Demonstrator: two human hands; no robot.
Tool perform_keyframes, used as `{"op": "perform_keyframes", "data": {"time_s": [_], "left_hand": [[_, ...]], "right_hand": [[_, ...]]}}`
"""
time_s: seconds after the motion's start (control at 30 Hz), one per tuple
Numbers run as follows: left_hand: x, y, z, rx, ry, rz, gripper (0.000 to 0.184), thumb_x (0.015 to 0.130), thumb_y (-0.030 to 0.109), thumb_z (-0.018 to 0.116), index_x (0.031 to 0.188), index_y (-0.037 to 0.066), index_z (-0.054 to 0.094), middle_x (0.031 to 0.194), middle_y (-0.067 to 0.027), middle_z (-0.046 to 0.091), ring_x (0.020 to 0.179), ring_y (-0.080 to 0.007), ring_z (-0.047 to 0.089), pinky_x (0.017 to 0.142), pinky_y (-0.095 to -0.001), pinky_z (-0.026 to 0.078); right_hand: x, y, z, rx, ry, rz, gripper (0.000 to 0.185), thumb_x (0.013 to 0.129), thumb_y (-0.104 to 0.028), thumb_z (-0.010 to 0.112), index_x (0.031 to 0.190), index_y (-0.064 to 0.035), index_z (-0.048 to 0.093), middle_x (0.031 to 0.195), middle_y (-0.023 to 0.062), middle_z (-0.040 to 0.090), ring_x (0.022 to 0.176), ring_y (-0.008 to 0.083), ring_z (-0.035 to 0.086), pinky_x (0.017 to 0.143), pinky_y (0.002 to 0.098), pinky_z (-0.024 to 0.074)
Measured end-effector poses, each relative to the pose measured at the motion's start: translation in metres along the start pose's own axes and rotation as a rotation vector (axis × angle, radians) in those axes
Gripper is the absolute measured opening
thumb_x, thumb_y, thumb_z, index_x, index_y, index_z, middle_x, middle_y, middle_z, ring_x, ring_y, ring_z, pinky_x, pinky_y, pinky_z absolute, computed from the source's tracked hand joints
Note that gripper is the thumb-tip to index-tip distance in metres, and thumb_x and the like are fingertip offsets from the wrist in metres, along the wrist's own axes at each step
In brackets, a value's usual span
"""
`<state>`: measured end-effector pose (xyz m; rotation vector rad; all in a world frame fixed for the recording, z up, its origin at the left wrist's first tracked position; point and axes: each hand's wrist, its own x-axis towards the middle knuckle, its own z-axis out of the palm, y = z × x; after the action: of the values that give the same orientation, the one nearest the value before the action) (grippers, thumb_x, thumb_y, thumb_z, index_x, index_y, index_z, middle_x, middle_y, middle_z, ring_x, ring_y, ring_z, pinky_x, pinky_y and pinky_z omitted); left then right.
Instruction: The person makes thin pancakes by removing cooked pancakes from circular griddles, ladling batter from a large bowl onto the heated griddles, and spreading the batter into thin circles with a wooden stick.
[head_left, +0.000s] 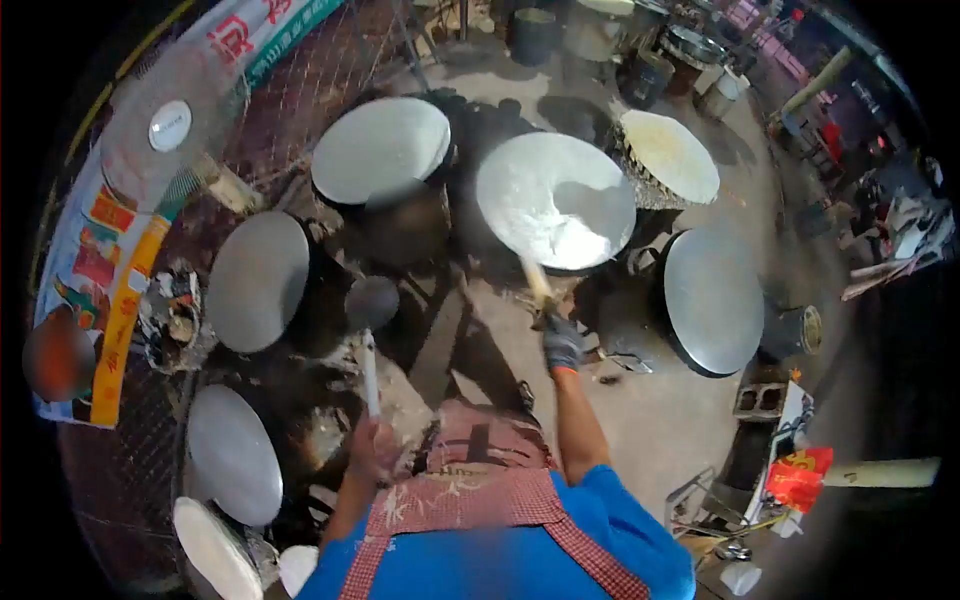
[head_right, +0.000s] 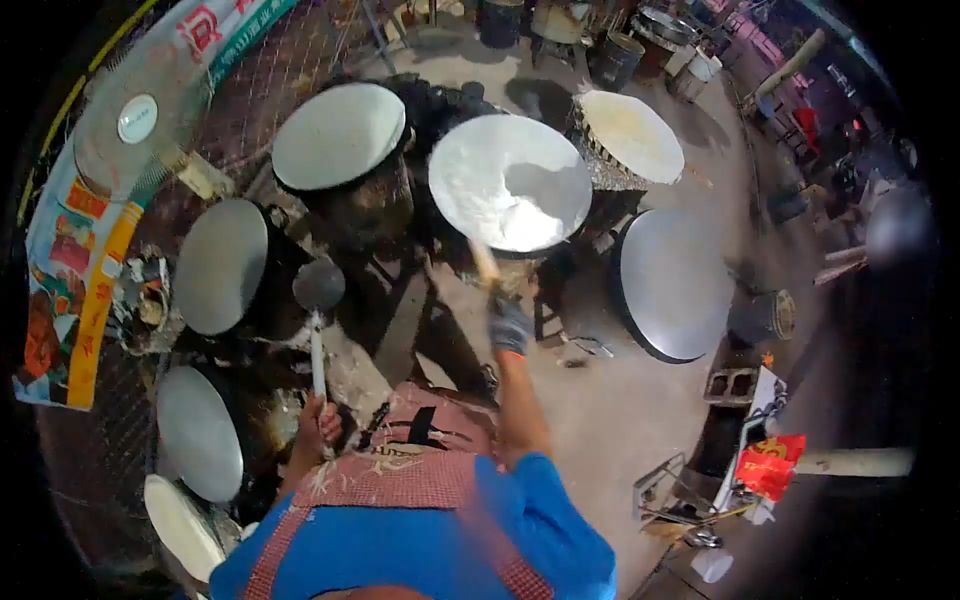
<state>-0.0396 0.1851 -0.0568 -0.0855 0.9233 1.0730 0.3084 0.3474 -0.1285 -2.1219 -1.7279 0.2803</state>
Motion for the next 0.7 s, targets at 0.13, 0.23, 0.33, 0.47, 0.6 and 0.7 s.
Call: {"op": "perform_keyframes", "data": {"time_s": [0.13, 0.23, 0.33, 0.47, 0.6, 0.7], "left_hand": [[-0.002, -0.002, 0.008, 0.196, -0.078, 0.116, 0.040, 0.087, 0.023, 0.037, 0.126, 0.022, 0.029, 0.048, 0.0016, 0.031, 0.033, -0.0103, 0.031, 0.029, -0.0239, 0.028], [0.007, -0.010, 0.017, 0.104, -0.069, 0.060, 0.039, 0.087, 0.023, 0.037, 0.125, 0.020, 0.030, 0.050, 0.0011, 0.034, 0.036, -0.0110, 0.033, 0.030, -0.0247, 0.028], [0.028, -0.012, 0.020, -0.020, -0.210, -0.077, 0.020, 0.088, 0.024, 0.035, 0.104, 0.016, 0.043, 0.050, 0.0005, 0.034, 0.036, -0.0135, 0.034, 0.029, -0.0268, 0.030], [0.029, -0.014, 0.044, 0.191, -0.204, -0.015, 0.013, 0.086, 0.022, 0.039, 0.077, 0.012, 0.040, 0.046, 0.0006, 0.031, 0.032, -0.0126, 0.031, 0.027, -0.0262, 0.029], [0.043, -0.024, 0.066, 0.332, 0.005, -0.025, 0.016, 0.085, 0.022, 0.038, 0.073, 0.012, 0.039, 0.044, 0.0003, 0.030, 0.031, -0.0133, 0.031, 0.027, -0.0264, 0.029], [0.065, -0.028, 0.057, 0.190, -0.065, -0.221, 0.011, 0.084, 0.020, 0.039, 0.077, 0.011, 0.039, 0.045, -0.0003, 0.031, 0.031, -0.0136, 0.032, 0.027, -0.0266, 0.028]], "right_hand": [[0.035, 0.093, -0.015, 0.637, -0.070, 0.397, 0.028, 0.083, -0.033, 0.043, 0.093, -0.0129, 0.061, 0.073, 0.0139, 0.060, 0.065, 0.0258, 0.058, 0.055, 0.0367, 0.0429], [0.058, 0.062, -0.008, 0.072, 0.025, 0.166, 0.032, 0.081, -0.033, 0.045, 0.094, -0.0069, 0.058, 0.074, 0.0120, 0.060, 0.069, 0.0254, 0.058, 0.059, 0.0350, 0.0451], [0.050, 0.058, 0.039, -0.234, -0.040, -0.012, 0.037, 0.081, -0.041, 0.040, 0.102, -0.0149, 0.056, 0.087, 0.0153, 0.059, 0.082, 0.0321, 0.057, 0.068, 0.0417, 0.0440], [0.051, 0.098, -0.032, 0.296, -0.102, 0.201, 0.031, 0.083, -0.034, 0.044, 0.108, -0.0177, 0.054, 0.090, 0.0143, 0.060, 0.079, 0.0309, 0.057, 0.068, 0.0394, 0.0443], [0.099, 0.105, -0.030, 0.147, -0.096, 0.345, 0.037, 0.081, -0.036, 0.049, 0.109, -0.0130, 0.053, 0.090, 0.0116, 0.061, 0.081, 0.0266, 0.057, 0.071, 0.0369, 0.0446], [0.067, 0.112, 0.002, -0.148, 0.037, 0.083, 0.038, 0.080, -0.038, 0.050, 0.107, -0.0115, 0.054, 0.104, 0.0132, 0.055, 0.094, 0.0289, 0.052, 0.080, 0.0365, 0.0415]]}}
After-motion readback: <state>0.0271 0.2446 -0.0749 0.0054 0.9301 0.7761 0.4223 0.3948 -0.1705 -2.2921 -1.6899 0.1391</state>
